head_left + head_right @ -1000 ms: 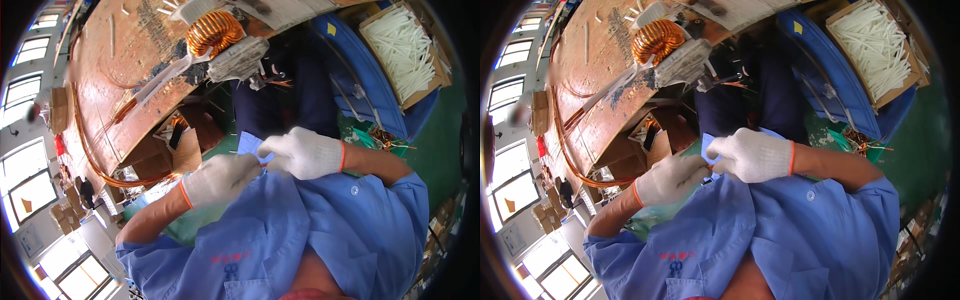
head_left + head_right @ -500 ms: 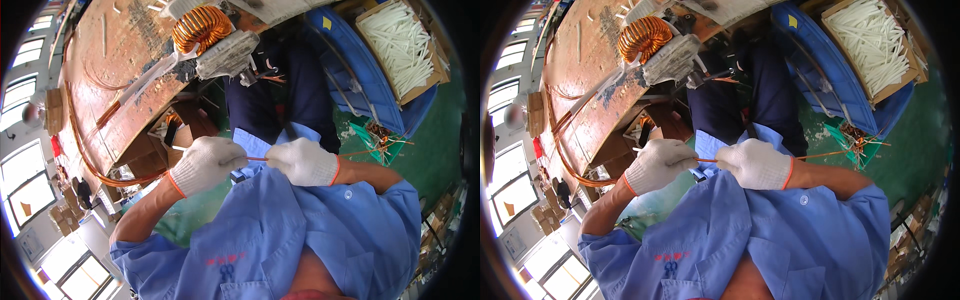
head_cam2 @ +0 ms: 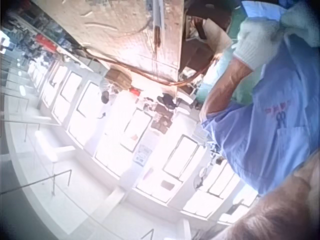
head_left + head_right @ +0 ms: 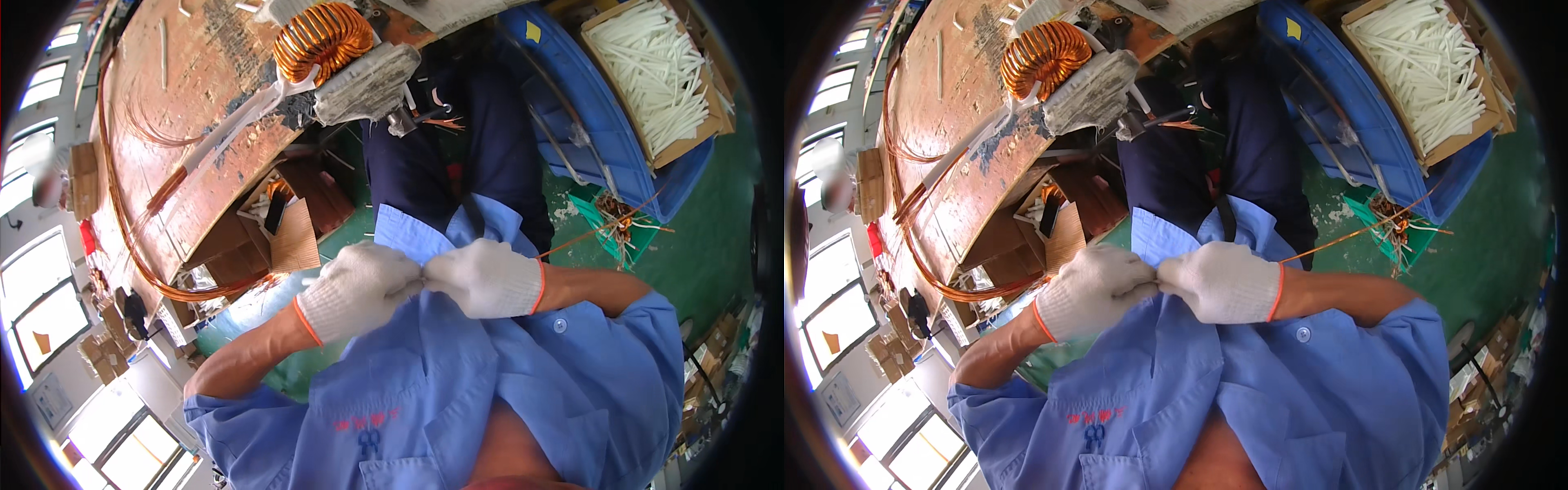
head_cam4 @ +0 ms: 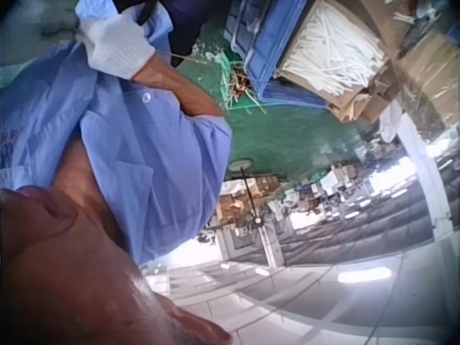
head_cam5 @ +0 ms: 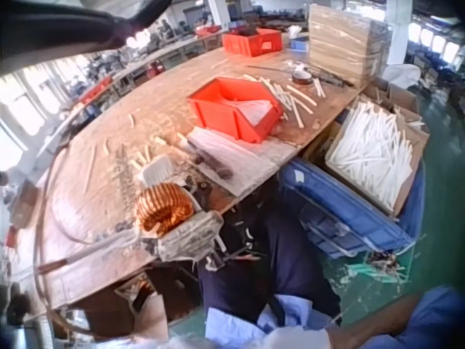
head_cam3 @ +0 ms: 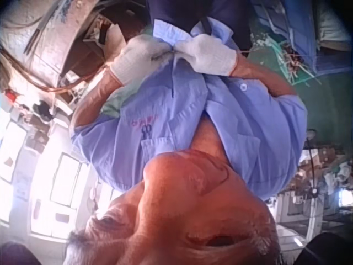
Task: Manually winding copper wire or insulating components of a large electromagnetic coil/transformer.
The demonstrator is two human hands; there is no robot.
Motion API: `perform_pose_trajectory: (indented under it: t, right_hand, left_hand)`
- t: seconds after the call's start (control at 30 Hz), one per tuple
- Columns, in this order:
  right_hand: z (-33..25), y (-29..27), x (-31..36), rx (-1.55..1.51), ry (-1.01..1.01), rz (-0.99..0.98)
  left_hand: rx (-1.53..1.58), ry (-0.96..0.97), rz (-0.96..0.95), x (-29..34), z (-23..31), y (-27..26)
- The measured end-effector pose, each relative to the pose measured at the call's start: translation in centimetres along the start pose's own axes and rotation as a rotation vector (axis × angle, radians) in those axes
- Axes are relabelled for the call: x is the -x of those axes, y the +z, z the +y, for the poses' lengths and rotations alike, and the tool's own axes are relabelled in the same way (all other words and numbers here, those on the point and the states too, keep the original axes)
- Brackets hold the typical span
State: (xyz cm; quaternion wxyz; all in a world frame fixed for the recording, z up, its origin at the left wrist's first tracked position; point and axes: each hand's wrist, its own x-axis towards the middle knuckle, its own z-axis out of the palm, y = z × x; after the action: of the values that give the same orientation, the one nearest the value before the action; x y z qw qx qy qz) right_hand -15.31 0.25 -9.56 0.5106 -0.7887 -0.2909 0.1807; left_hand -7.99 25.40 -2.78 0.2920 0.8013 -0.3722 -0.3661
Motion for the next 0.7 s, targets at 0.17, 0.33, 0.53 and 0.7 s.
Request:
perform_pose_trajectory:
  t: [0.17, 0.33, 0.53, 0.7]
  right_hand:
    - [1.0, -3.9, 0.2, -0.349, 0.257, 0.198]
    - [0.1, -7.7, 2.0, -0.207, 0.426, 0.291]
    - [-2.3, -8.6, 2.8, -0.003, 0.405, 0.429]
    - [-3.6, -7.3, 3.5, -0.035, 0.490, 0.563]
  left_hand:
    - [-0.482, 0.061, 0.030, -2.4, -1.2, -5.3]
    - [-0.321, 0.323, 0.034, -7.7, 1.0, -7.1]
    - [-0.613, 0.506, 0.245, -11.3, 3.7, -5.5]
    - [-0.506, 0.496, 0.030, -12.3, 5.2, -6.2]
